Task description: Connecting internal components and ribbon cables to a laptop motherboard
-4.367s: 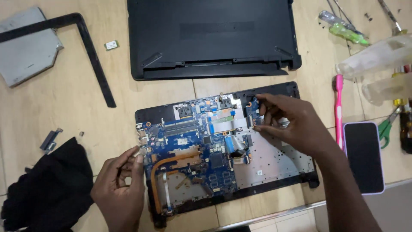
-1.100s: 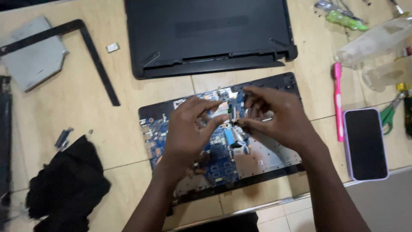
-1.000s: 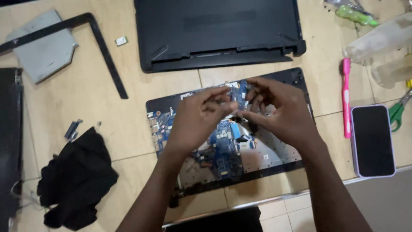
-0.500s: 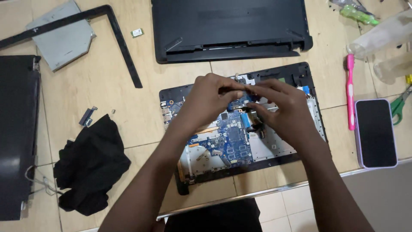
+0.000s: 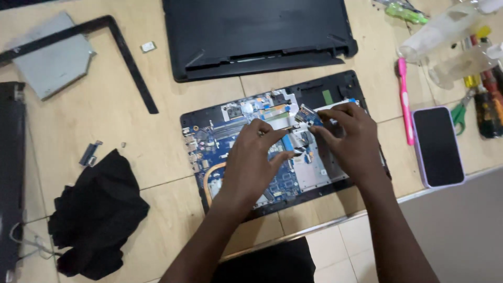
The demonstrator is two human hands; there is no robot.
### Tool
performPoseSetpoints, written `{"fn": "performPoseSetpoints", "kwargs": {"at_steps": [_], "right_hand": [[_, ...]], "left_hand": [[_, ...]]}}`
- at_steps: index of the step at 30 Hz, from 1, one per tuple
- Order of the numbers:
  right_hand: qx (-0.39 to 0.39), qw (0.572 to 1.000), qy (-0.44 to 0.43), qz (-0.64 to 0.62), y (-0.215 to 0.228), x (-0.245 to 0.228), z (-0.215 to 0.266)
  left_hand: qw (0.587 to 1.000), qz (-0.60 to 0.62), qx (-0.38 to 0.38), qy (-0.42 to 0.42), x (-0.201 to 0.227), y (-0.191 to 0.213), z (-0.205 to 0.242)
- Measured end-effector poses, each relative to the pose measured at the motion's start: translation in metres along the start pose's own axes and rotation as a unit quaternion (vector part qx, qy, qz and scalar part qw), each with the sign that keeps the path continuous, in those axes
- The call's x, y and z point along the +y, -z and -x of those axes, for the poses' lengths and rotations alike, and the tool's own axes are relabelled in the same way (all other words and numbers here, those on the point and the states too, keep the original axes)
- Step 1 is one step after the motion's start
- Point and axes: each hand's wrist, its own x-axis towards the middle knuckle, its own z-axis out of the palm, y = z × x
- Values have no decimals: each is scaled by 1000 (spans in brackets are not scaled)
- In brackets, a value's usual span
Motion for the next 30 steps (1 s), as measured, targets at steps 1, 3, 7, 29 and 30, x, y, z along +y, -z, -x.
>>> {"fn": "performPoseSetpoints", "kwargs": {"at_steps": [1,3,7,29,30], "right_hand": [[0,1000,1,0,2,-2,1],[-19,1000,-14,-4,4,-6,-3],[-42,999,-9,-8,10,-9,-7],[-158,965,116,-174,14,-18,-18],[-176,961,112,-182,13,-17,-19]], "left_hand": [[1000,0,1,0,0,-3,2],[1000,-4,-7,10,-3,-6,1],[1000,1,2,-17,-9,-13,-1],[996,-8,83,-26,0,-25,4],[996,-7,81,-23,1,-23,2]]}}
